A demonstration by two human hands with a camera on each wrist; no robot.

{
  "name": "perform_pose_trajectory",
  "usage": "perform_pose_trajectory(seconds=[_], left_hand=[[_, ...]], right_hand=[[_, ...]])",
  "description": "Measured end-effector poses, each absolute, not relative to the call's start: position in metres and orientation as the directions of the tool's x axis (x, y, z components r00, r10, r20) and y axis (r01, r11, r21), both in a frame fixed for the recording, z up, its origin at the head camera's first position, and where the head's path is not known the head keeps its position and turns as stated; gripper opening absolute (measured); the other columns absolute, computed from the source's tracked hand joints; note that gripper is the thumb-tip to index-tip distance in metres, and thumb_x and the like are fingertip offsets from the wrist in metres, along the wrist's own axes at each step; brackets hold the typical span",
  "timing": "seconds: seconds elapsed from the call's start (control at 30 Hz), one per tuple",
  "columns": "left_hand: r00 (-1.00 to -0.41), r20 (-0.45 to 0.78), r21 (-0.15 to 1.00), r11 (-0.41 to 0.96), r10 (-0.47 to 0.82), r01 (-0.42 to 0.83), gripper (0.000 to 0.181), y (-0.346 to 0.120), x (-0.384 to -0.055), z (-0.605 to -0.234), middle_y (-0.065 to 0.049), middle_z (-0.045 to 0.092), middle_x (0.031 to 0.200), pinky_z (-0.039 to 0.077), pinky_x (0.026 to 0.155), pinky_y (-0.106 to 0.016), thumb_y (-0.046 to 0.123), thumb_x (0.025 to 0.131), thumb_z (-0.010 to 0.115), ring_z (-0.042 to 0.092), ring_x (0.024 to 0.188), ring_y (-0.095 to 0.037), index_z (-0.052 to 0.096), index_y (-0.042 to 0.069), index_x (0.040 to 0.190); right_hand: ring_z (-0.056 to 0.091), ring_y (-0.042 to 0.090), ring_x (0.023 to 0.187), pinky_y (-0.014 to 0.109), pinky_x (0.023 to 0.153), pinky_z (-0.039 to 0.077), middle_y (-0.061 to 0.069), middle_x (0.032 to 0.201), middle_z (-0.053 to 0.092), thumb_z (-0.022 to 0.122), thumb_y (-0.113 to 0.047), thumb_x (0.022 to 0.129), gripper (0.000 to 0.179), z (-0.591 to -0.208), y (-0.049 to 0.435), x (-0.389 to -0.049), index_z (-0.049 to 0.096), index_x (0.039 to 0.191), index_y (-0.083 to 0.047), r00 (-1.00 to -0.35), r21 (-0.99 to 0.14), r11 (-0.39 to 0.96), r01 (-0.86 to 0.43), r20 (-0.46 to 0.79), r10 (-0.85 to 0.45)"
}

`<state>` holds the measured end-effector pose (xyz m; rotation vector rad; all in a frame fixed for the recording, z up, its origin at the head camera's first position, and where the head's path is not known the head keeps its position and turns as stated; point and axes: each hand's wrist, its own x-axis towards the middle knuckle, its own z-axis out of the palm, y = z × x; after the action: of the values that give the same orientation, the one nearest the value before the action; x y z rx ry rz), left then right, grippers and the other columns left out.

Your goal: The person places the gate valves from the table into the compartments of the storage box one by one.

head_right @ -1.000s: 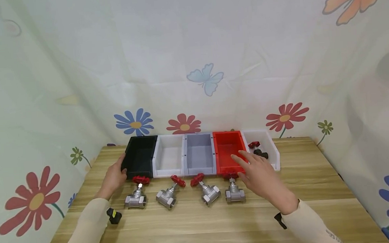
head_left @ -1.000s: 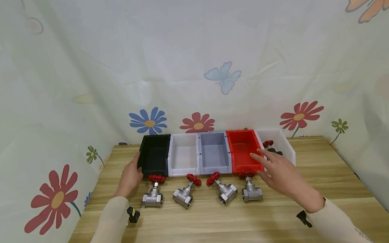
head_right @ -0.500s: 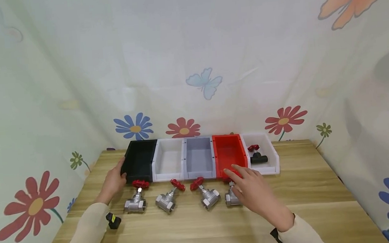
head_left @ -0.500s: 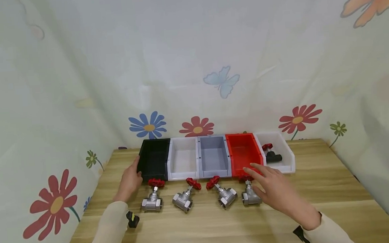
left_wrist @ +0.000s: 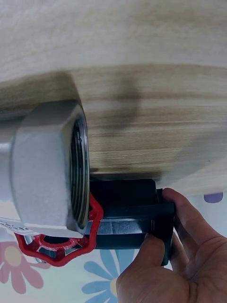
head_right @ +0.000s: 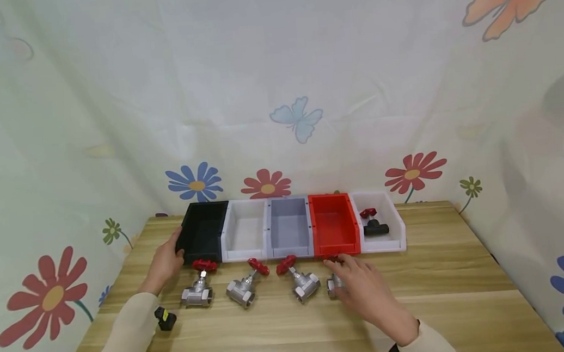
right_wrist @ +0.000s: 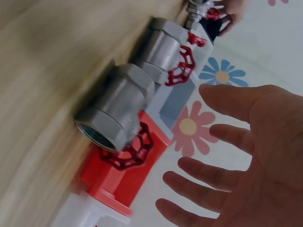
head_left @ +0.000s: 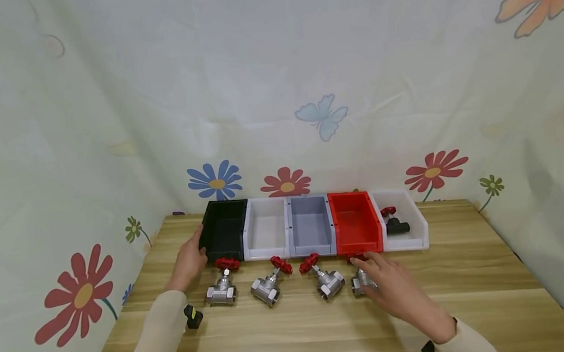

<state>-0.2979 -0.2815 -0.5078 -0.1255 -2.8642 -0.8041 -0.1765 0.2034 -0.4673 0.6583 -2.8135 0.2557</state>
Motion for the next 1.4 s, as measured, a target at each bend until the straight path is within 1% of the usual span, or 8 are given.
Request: perform_pose_trajectory(seconds=[0.2,0.47,0.57,0.7,0.77,1.07,1.23,1.4], left_hand=[[-0.980,0.198,0.503,0.855,0.028,0.126,0.066,-0.282,-0.296,-0.508,-0.039,0.048,0.137,0.043,0.102,-0.061,-0.004,0.091,0.051,0.054,0.121,-0.051,0.026,-0.005,0.152],[-0.982,0.190,0.503,0.857,0.018,0.113,0.066,-0.280,-0.297,-0.507,-0.038,0.049,0.136,0.043,0.102,-0.060,-0.003,0.091,0.051,0.055,0.119,-0.050,0.026,-0.003,0.152],[-0.982,0.189,0.505,0.856,0.015,0.110,0.066,-0.280,-0.297,-0.507,-0.038,0.049,0.137,0.042,0.103,-0.060,-0.003,0.091,0.050,0.054,0.120,-0.050,0.026,-0.003,0.153],[-0.982,0.191,0.506,0.855,0.015,0.111,0.066,-0.280,-0.297,-0.507,-0.039,0.049,0.136,0.042,0.103,-0.061,-0.003,0.091,0.050,0.054,0.121,-0.051,0.026,-0.004,0.152],[-0.981,0.192,0.504,0.857,0.016,0.113,0.066,-0.280,-0.297,-0.508,-0.039,0.049,0.136,0.042,0.103,-0.061,-0.003,0.091,0.050,0.053,0.121,-0.051,0.026,-0.004,0.152],[-0.984,0.176,0.509,0.855,0.010,0.100,0.066,-0.279,-0.296,-0.508,-0.037,0.047,0.139,0.041,0.104,-0.060,-0.003,0.092,0.050,0.052,0.124,-0.050,0.025,-0.003,0.153],[-0.986,0.169,0.521,0.848,0.008,0.096,0.066,-0.279,-0.295,-0.507,-0.036,0.046,0.141,0.041,0.105,-0.059,-0.003,0.093,0.050,0.052,0.125,-0.049,0.025,-0.001,0.154],[-0.983,0.181,0.516,0.850,0.018,0.110,0.066,-0.279,-0.295,-0.507,-0.037,0.048,0.139,0.044,0.101,-0.060,-0.003,0.092,0.050,0.055,0.120,-0.048,0.025,-0.002,0.153]], right_hand=[[0.064,0.028,0.101,0.050,0.081,0.055,0.008,0.119,0.061,0.085,-0.027,0.074,0.058,-0.480,0.202,-0.178,0.064,0.128,-0.020,-0.860,-0.118,0.877,-0.465,0.294,-0.417],[0.063,0.031,0.101,0.051,0.079,0.054,0.012,0.121,0.061,0.082,-0.031,0.077,0.056,-0.490,0.198,-0.181,0.064,0.129,-0.020,-0.908,-0.148,0.904,-0.401,0.193,-0.371],[0.065,0.032,0.095,0.050,0.077,0.054,0.014,0.119,0.062,0.083,-0.031,0.077,0.056,-0.493,0.199,-0.182,0.064,0.128,-0.020,-0.915,-0.145,0.912,-0.383,0.197,-0.352],[0.062,0.026,0.080,0.045,0.069,0.052,0.010,0.112,0.061,0.083,-0.031,0.076,0.056,-0.497,0.199,-0.183,0.065,0.127,-0.021,-0.921,-0.135,0.920,-0.368,0.192,-0.340],[0.060,0.023,0.076,0.042,0.065,0.051,0.009,0.110,0.060,0.083,-0.030,0.076,0.056,-0.498,0.199,-0.183,0.065,0.128,-0.021,-0.924,-0.135,0.922,-0.363,0.177,-0.338],[0.065,0.032,0.084,0.048,0.063,0.053,0.018,0.120,0.061,0.084,-0.027,0.075,0.055,-0.507,0.199,-0.186,0.065,0.126,-0.019,-0.930,-0.162,0.919,-0.360,0.142,-0.339],[0.066,0.033,0.081,0.048,0.061,0.053,0.018,0.119,0.060,0.085,-0.024,0.073,0.054,-0.511,0.199,-0.188,0.066,0.123,-0.018,-0.920,-0.171,0.908,-0.382,0.163,-0.356],[0.065,0.033,0.082,0.048,0.064,0.052,0.017,0.114,0.061,0.086,-0.023,0.070,0.052,-0.513,0.198,-0.190,0.066,0.118,-0.019,-0.914,-0.164,0.905,-0.391,0.184,-0.362]])
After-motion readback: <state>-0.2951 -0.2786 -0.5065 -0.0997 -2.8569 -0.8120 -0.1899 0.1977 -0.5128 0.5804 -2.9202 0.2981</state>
